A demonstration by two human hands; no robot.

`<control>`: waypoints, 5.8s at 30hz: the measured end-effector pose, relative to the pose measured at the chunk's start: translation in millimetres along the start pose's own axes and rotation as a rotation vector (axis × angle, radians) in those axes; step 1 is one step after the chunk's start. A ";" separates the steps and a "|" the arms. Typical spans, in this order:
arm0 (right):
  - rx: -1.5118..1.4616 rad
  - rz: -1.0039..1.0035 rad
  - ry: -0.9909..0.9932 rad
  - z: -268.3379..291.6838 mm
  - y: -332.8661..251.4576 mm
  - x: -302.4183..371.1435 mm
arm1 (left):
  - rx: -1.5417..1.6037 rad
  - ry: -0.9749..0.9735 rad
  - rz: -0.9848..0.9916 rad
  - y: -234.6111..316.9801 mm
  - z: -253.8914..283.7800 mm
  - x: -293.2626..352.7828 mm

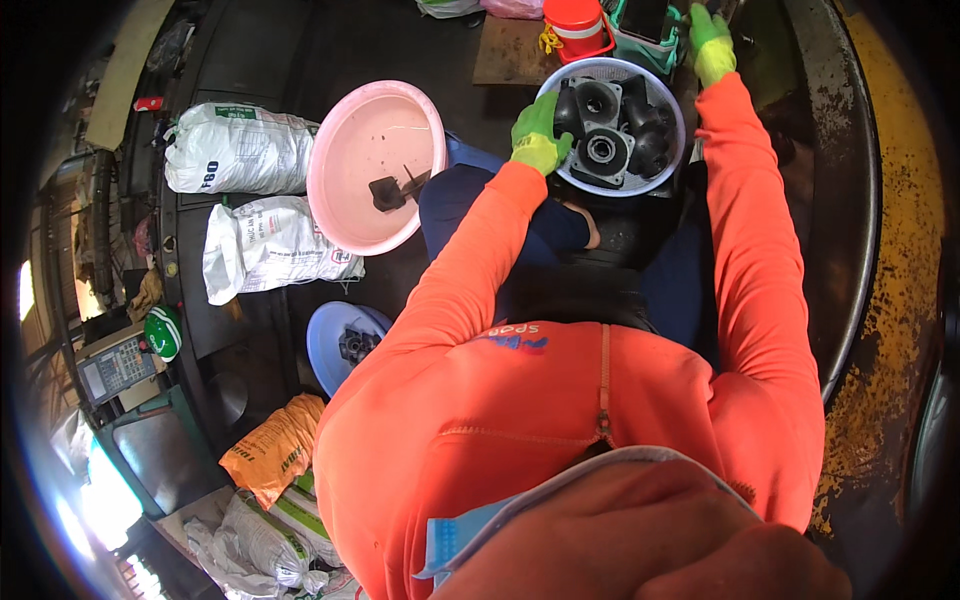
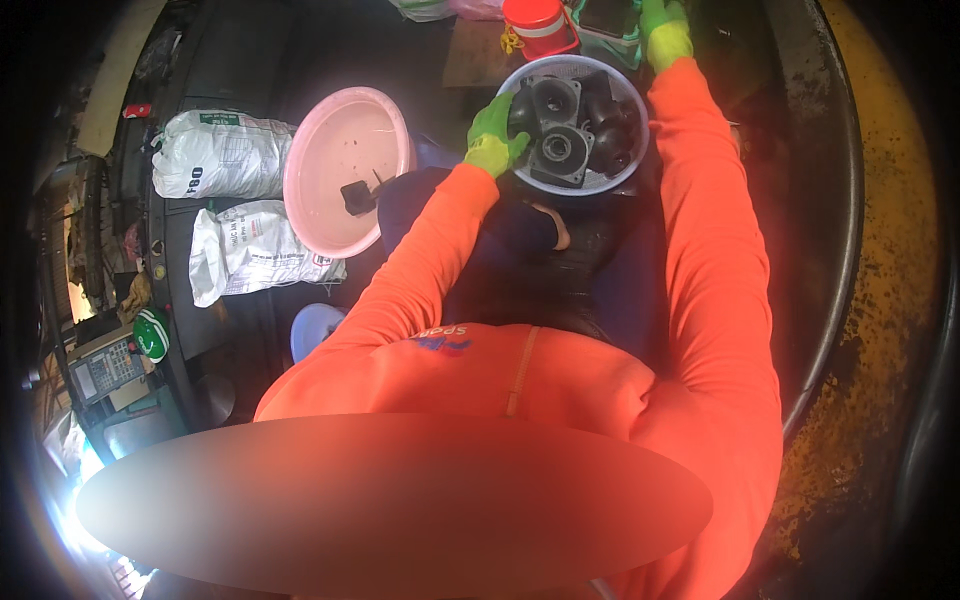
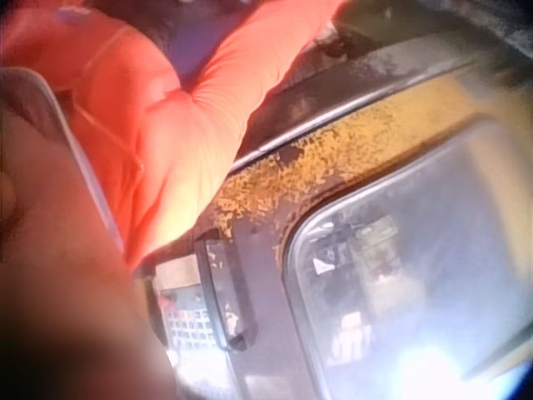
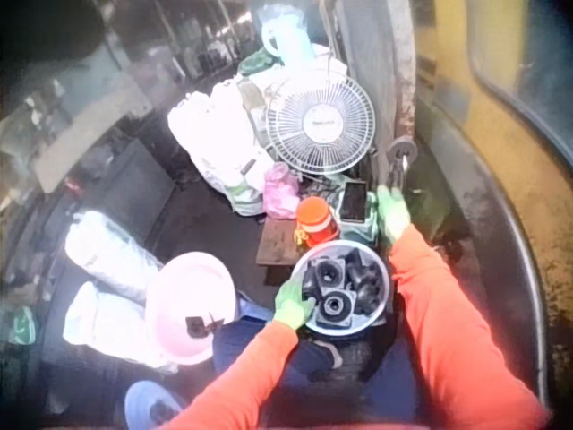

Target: The person sits on the floor and uses a metal tool to scrape and clean small dark metal parts. They repeatedly pick up each part, scrape its surfaces, and place it into a nearby pink basin. The person handles the parts one at a time and continues the process for the duration of the clip.

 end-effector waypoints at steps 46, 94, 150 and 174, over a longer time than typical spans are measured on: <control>-0.366 0.436 -0.418 29.3 -42.0 304.1 | 0.763 0.204 -0.342 211.1 146.6 80.1; -0.124 0.414 -0.824 31.1 -17.9 288.6 | 1.097 -0.433 -0.459 193.6 120.1 57.6; -0.179 0.360 -0.814 25.0 -16.6 298.6 | 1.175 -1.041 -0.840 218.7 120.5 53.7; -0.093 0.511 -0.730 40.8 -49.0 305.9 | 0.973 -0.387 -0.609 205.2 138.1 66.2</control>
Point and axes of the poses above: each hand's wrist, its own x-axis away from the middle knuckle, its own z-axis out of the back of the hand, y = z × x, the point moved 5 cm from there along -x, towards the middle knuckle, and after that the axes turned 1 degree about x, right-handed, at the moved point
